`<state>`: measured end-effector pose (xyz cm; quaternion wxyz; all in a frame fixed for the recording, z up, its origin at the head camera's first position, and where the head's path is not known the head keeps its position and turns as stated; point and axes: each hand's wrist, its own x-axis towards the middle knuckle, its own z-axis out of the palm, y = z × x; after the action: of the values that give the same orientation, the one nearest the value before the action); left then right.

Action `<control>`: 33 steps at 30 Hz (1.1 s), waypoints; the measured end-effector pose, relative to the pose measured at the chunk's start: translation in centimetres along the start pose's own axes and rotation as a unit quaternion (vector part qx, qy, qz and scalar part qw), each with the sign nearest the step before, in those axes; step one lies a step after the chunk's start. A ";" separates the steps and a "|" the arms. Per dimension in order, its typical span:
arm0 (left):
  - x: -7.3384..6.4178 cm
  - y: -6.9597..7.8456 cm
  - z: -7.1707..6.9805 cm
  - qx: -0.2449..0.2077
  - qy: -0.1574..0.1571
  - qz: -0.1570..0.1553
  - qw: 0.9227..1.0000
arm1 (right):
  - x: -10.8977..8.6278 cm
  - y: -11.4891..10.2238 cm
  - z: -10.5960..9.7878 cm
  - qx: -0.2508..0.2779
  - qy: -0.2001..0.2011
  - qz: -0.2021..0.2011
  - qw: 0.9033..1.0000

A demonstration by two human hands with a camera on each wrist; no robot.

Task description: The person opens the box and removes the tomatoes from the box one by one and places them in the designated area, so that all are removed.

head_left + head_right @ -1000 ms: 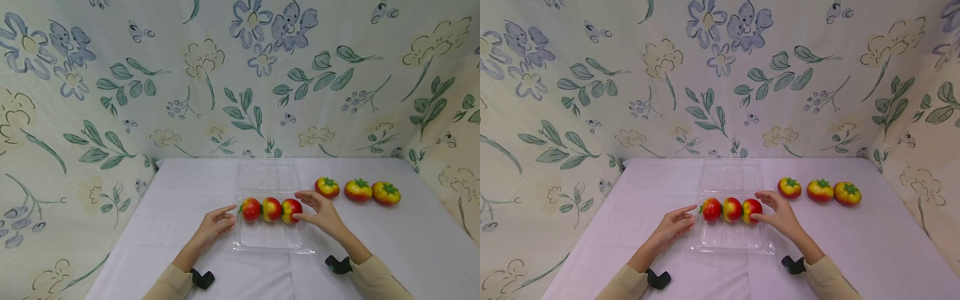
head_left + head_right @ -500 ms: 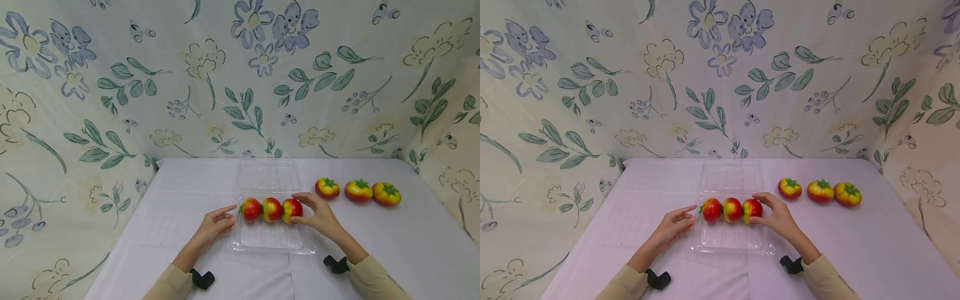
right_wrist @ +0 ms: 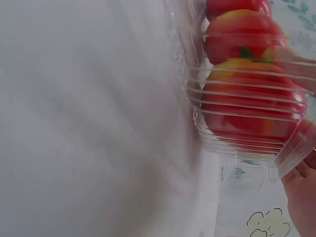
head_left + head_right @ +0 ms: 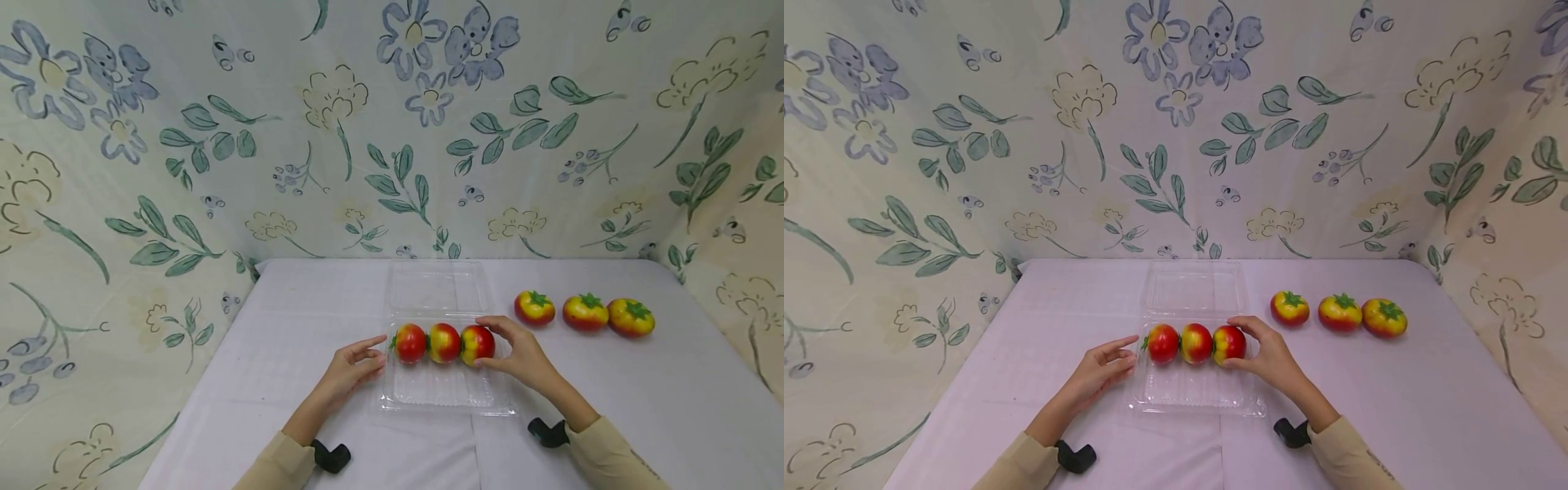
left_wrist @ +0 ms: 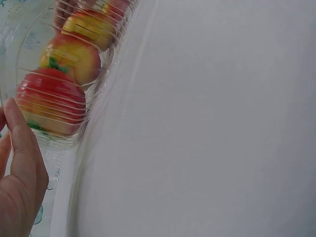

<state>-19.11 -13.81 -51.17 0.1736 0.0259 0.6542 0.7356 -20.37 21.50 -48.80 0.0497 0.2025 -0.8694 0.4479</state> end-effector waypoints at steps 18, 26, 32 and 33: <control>-0.1 -0.1 -0.1 0.001 -0.003 -0.001 1.000 | 0.0 0.4 0.4 -0.041 -0.004 -0.022 0.999; -0.1 0.1 -0.1 0.004 -0.003 -0.001 1.000 | -0.1 0.4 0.4 -0.054 -0.004 -0.035 0.998; -0.1 0.0 -0.2 0.006 -0.004 -0.001 1.000 | -0.3 0.5 0.5 -0.059 0.008 -0.035 0.998; -0.2 -0.1 -0.2 0.007 -0.005 -0.001 1.000 | -0.4 0.5 0.5 -0.059 0.010 -0.036 0.998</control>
<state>-18.98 -14.02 -51.26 0.1773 0.0297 0.6583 0.7310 -20.12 21.47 -49.58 0.0859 0.2256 -0.8859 0.3962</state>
